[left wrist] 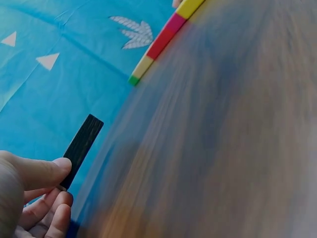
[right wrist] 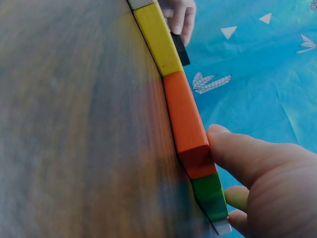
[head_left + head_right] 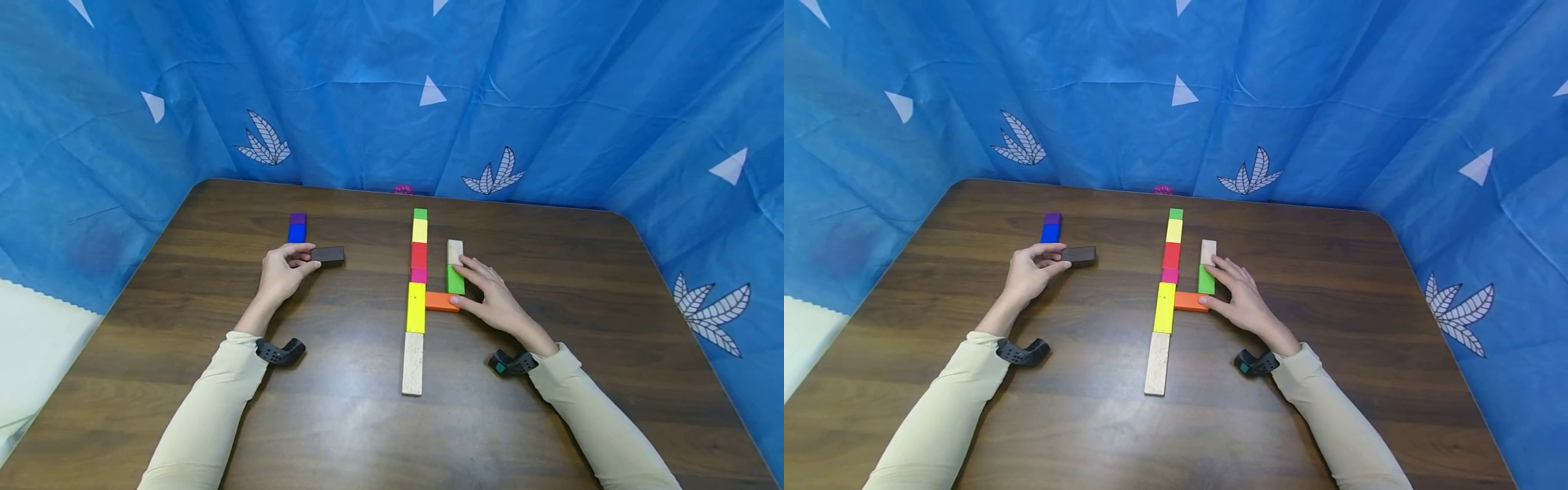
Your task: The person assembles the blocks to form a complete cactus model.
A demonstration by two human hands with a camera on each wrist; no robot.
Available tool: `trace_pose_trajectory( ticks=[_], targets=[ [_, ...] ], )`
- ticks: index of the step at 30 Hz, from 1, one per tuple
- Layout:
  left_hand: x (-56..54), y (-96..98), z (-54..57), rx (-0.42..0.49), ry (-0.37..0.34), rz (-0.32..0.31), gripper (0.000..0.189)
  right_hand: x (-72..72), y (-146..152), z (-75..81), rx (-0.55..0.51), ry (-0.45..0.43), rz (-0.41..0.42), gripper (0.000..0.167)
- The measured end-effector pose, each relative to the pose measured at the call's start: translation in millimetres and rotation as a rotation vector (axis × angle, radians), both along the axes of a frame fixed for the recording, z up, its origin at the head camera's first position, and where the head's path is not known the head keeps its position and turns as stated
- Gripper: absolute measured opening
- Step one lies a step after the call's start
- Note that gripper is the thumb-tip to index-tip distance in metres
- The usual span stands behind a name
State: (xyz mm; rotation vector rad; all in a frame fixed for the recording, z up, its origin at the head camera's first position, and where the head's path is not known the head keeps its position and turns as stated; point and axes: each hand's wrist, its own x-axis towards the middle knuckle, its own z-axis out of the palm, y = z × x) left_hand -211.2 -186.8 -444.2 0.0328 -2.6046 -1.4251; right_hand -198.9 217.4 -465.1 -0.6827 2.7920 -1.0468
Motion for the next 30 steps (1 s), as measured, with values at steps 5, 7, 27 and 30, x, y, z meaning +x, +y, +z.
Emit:
trace_pose_trajectory(
  ticks=[5,7,27,30],
  targets=[
    [-7.1,18.8,1.9,0.008,0.007,-0.04,0.035,1.2,0.2,0.4,-0.004,-0.004,-0.01,0.068],
    [-10.2,27.2,3.1,0.023,0.012,-0.063,0.034,1.1,0.3,0.4,0.0,-0.009,-0.014,0.068],
    [-27.5,97.1,-5.8,0.013,0.032,-0.17,0.033,1.3,-0.8,3.8,0.009,-0.016,-0.008,0.067],
    [-27.7,101.3,-7.2,-0.001,0.044,-0.178,0.032,1.7,-0.7,4.2,0.007,-0.017,-0.008,0.067]
  ],
)
